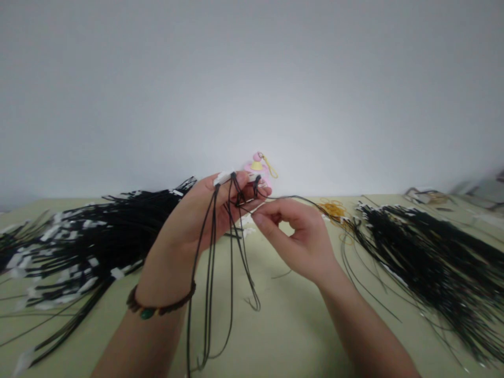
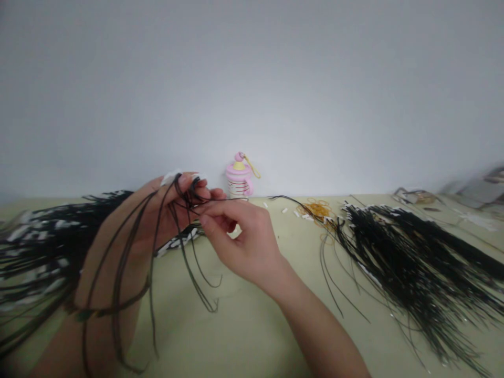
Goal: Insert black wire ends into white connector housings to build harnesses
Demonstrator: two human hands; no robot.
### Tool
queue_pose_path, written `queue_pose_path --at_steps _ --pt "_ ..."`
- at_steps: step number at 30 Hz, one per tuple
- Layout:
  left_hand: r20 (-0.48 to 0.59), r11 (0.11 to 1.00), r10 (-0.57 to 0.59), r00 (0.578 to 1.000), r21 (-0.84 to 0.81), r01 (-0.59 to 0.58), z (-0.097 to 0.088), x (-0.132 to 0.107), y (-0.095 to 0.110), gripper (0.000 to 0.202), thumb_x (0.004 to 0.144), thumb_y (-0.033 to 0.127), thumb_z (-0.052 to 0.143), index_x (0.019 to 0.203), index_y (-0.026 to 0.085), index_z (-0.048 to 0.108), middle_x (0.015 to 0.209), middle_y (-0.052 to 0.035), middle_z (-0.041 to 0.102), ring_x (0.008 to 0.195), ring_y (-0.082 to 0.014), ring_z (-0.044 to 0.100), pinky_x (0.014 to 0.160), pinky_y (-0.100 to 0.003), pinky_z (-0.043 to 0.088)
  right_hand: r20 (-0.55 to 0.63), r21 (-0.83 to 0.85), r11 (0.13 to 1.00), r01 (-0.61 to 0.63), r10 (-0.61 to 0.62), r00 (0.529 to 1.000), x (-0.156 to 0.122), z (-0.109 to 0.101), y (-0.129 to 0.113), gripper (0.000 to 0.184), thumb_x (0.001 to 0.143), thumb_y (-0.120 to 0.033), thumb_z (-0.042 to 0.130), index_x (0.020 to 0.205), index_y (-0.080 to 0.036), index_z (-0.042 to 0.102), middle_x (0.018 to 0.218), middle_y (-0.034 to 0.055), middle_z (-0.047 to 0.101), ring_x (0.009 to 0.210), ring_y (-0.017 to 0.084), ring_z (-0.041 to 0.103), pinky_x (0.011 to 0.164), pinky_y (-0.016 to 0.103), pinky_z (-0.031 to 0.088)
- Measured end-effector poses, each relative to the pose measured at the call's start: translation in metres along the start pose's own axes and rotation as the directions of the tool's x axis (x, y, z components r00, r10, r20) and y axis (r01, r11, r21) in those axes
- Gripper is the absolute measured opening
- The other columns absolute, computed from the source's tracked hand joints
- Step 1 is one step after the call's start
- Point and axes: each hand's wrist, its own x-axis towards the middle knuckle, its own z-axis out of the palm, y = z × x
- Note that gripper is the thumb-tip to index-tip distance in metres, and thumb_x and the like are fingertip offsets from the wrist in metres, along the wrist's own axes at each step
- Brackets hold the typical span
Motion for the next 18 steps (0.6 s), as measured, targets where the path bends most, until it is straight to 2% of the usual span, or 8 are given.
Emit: queue_pose_path --at_steps 4,7,12,15,18 --pt "0.002 0.998 0.010 1.000 0.056 -0.010 0.010 -0.001 0.005 0.020 0.080 0.034 0.071 0.071 0.016 0.069 0.077 -0.0048 0.069 0.074 -0.0155 0.066 0.065 -0.022 0.052 0.085 0.040 0.999 0.015 -0.018 0.996 -0.001 0.002 0.005 0.017 0.089 -0.024 0.056 0.085 -0.019 0.071 0.078 0.0000 0.072 0.064 0.008 0.059 0.061 0.020 0.048" --pt "-0.023 0.997 -0.014 1.000 0.078 0.016 0.013 -0.002 0.006 0.022 0.082 0.035 0.068 0.074 0.015 0.069 0.078 -0.0056 0.068 0.071 -0.0138 0.063 0.063 -0.022 0.050 0.128 0.045 0.999 0.002 -0.007 0.992 -0.001 0.008 0.009 0.018 0.090 -0.024 0.053 0.088 -0.018 0.071 0.084 0.0019 0.072 0.068 0.009 0.060 0.063 0.021 0.048" --pt "-0.054 0.994 -0.043 0.998 0.101 0.049 0.011 -0.002 0.001 0.021 0.077 0.032 0.072 0.072 0.014 0.063 0.079 -0.0054 0.067 0.068 -0.0125 0.061 0.060 -0.021 0.047 0.197 0.124 0.981 -0.152 0.126 0.972 -0.001 0.015 0.009 0.020 0.088 -0.027 0.054 0.074 -0.016 0.064 0.066 0.0003 0.063 0.058 0.008 0.054 0.055 0.020 0.044" --pt "-0.094 0.987 0.011 0.995 0.159 0.004 0.010 -0.002 0.000 0.015 0.078 0.028 0.070 0.074 0.015 0.065 0.081 -0.0048 0.069 0.071 -0.0133 0.062 0.063 -0.022 0.048 0.188 0.156 0.962 -0.226 0.195 0.962 -0.002 0.013 0.007 0.015 0.084 -0.024 0.055 0.074 -0.015 0.061 0.061 -0.0011 0.060 0.054 0.007 0.053 0.052 0.019 0.042" --pt "-0.169 0.975 0.068 0.983 0.218 -0.030 0.009 -0.003 0.001 0.013 0.077 0.031 0.072 0.075 0.018 0.070 0.081 -0.0048 0.070 0.074 -0.0160 0.063 0.068 -0.026 0.051 0.145 0.182 0.958 -0.223 0.199 0.969 -0.003 0.008 0.006 0.009 0.081 -0.021 0.057 0.079 -0.015 0.062 0.060 -0.0016 0.061 0.053 0.007 0.053 0.051 0.019 0.041"
